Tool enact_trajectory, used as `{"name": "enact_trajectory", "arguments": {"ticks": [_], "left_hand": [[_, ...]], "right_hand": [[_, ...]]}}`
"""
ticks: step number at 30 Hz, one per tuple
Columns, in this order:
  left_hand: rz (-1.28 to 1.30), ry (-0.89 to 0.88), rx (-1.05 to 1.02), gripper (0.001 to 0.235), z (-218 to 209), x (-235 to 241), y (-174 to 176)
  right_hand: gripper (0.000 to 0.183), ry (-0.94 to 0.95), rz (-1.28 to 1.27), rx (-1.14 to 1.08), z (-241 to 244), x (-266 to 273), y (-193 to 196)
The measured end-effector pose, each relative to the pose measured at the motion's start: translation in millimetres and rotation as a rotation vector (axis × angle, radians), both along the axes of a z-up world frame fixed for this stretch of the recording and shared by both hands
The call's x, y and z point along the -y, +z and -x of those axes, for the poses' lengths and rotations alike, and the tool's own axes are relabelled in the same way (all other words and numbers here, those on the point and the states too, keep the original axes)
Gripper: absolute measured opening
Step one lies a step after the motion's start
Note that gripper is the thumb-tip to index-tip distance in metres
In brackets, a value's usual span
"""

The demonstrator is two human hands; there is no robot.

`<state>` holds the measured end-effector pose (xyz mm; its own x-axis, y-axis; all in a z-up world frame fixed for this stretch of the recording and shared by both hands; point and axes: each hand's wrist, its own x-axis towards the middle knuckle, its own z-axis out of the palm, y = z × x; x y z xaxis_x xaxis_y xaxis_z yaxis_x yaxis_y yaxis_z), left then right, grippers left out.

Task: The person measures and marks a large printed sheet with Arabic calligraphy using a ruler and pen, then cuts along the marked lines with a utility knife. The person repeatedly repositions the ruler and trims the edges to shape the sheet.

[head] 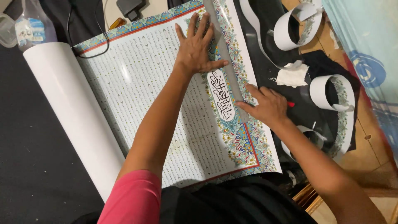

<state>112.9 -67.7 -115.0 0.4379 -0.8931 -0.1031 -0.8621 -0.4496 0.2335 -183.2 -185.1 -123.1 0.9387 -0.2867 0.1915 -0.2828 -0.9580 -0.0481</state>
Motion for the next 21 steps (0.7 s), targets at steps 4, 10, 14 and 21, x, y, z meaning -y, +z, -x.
{"name": "enact_trajectory", "arguments": {"ticks": [4,10,14,21], "left_hand": [[-0.098,0.009,-0.025,0.119,0.3,5.4,16.4],[-0.249,0.024,-0.018,0.120,3.6,11.8,33.2],[-0.025,-0.005,0.010,0.127,-2.4,14.1,7.4],[0.017,-0.001,0.016,0.123,-5.3,12.2,-13.3]], "right_hand": [[0.061,0.038,0.036,0.038,0.8,12.3,-2.2],[0.053,0.219,0.148,0.242,-2.2,17.5,-1.4],[0.052,0.315,0.168,0.310,-6.2,18.1,2.2],[0.049,0.351,0.150,0.361,-14.0,20.1,5.8]]}}
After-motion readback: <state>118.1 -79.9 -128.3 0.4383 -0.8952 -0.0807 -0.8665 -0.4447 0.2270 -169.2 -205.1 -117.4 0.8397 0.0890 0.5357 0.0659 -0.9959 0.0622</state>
